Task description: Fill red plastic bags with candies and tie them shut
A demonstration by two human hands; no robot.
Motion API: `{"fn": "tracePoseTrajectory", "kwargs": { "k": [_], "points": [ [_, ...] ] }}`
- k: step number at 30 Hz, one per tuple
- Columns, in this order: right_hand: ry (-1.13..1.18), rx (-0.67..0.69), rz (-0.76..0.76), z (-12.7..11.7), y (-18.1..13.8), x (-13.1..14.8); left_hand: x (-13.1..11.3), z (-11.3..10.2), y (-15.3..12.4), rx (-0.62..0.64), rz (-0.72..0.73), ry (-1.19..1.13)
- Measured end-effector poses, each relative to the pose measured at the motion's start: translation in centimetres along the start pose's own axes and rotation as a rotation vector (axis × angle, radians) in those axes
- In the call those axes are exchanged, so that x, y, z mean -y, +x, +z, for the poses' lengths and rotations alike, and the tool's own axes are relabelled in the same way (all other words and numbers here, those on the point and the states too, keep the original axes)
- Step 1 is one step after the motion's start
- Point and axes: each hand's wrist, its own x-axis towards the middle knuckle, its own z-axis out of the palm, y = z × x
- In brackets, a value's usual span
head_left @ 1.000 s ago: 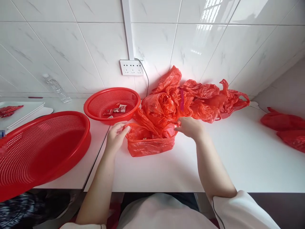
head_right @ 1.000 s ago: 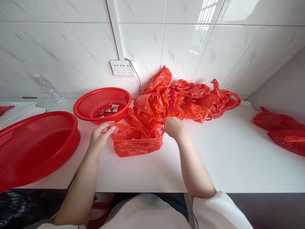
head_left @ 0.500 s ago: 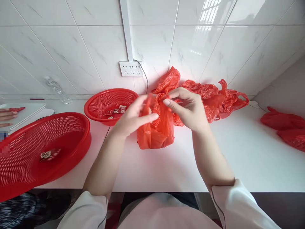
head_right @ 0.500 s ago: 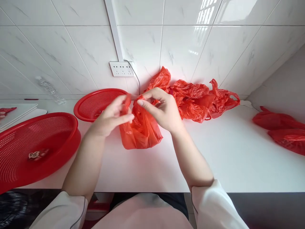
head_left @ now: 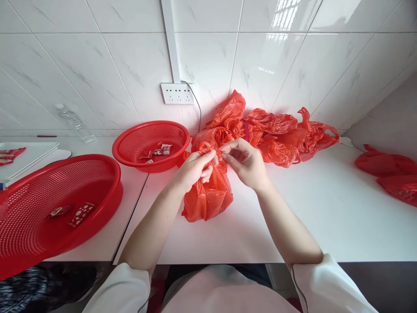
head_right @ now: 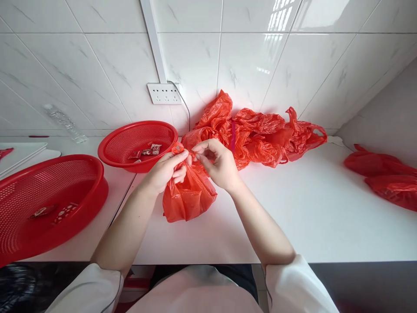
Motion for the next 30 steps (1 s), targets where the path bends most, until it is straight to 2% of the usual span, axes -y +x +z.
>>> {"fn": "tracePoseTrajectory", "kwargs": {
  "k": [3, 9, 14, 18, 19, 21, 23, 24, 25, 27, 29, 30],
  "points": [
    [-0.16, -0.131, -0.068, 0.0, -0.7, 0.5, 0.1, -0.8, -0.3, -0.099, -0.051, -0.016],
    [-0.154, 0.06, -0.076, 1.2, -0.8, 1.2, -0.3, -1.0, -0.9, 0.08, -0.01, -0.044],
    [-0.104, 0.028, -0.063, 2.3, -0.7, 0.6, 0.0, -0.5, -1.2, 0.103, -0.005, -0.002],
    [-0.165, -0.061, -0.215, 1.6, -1.3, 0.4, 0.5, -0.9, -1.2, 0.05, 0.024, -0.024],
    [-0.192, -0.037, -0.278, 1.4, -1.5, 0.4, 0.6, -1.1, -1.2, 0.038, 0.027, -0.056],
    [-0.261, 0.104, -0.391, 0.9, -1.9, 0.3, 0.8, -1.5, -0.9, 0.051, 0.003, -0.16],
    [-0.327, 0.263, -0.446, 0.6, -2.2, 0.1, 0.9, -1.8, -0.7, 0.093, -0.026, -0.261],
    [-0.34, 0.299, -0.449, 0.5, -2.2, -0.1, 0.8, -1.9, -0.7, 0.117, -0.018, -0.272],
    [-0.332, 0.297, -0.439, 0.5, -2.2, -0.3, 0.7, -1.9, -0.8, 0.142, 0.006, -0.234],
    [-0.251, 0.198, -0.369, 0.6, -2.1, -0.8, 0.1, -1.8, -1.3, 0.209, 0.089, -0.003],
    [-0.092, 0.094, -0.207, 0.8, -1.8, -1.3, -0.7, -1.3, -2.3, 0.246, 0.177, 0.379],
    [-0.002, 0.084, -0.1, 1.0, -1.6, -1.5, -1.0, -1.0, -2.9, 0.221, 0.225, 0.591]
  ]
}}
